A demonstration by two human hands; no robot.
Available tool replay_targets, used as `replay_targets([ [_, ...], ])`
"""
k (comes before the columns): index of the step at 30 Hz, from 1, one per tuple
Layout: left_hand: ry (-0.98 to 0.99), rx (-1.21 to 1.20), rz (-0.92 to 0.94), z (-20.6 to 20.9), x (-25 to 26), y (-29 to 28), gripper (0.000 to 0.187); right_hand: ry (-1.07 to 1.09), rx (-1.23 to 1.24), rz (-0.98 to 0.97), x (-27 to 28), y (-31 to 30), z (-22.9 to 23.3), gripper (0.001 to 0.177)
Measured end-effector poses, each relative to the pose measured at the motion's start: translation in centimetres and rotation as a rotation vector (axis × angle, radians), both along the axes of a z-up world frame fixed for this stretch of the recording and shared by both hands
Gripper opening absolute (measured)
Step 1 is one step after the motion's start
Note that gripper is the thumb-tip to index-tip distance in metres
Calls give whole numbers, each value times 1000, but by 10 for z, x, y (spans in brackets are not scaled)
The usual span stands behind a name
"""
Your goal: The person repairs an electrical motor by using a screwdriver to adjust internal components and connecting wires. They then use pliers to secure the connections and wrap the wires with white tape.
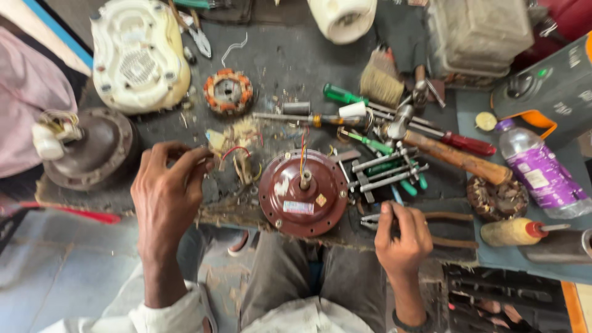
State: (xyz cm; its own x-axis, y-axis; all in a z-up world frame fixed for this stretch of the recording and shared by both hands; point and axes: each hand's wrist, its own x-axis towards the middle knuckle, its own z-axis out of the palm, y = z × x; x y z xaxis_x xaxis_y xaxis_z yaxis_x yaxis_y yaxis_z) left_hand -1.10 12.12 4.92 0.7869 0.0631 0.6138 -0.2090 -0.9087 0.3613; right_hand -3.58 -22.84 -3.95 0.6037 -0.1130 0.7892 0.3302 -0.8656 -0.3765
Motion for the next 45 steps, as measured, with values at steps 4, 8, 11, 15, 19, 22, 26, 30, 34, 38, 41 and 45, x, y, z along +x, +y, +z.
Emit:
replay_targets([
  [4, -171, -52, 89, 0, 5, 5, 17, 1, 20, 20, 3, -2, -1, 6],
  [8, -255, -251, 61, -7, 9, 7, 14, 7, 25, 15, 3, -4, -8, 7],
  [11, -288, -460, -36, -10, 22, -3, 15, 3, 29, 18, 3, -4, -9, 6],
  [15, -356, -596, -107, -10, 24, -31, 20, 21, 104, 19, -2, 1, 1, 8],
  [19, -485, -376, -138, -8, 9, -66, 29, 31, 285, 127, -7, 13, 33, 10],
  [22, -480, -350, -252, -21, 0, -86, 33, 113, 390, 275, -24, 25, 53, 16],
  [26, -503, -313, -300, -39, -4, -104, 37, 439, 724, 589, -28, 42, 76, 33],
  [30, -492, -244, -404, -44, -14, -111, 40, 681, 1015, 821, -9, 59, 93, 43],
  [34, -522, -215, -537, -50, -9, -107, 42, 727, 1004, 818, -3, 64, 95, 36],
  [38, -530, -305, -691, -55, -2, -107, 40, 683, 942, 823, -1, 54, 89, 37],
  [41, -510, -426, -728, -61, -8, -102, 45, 637, 898, 733, -7, 47, 80, 37],
  [45, -440, -552, -373, -59, -17, -96, 35, 501, 470, 588, -8, 52, 71, 31],
])
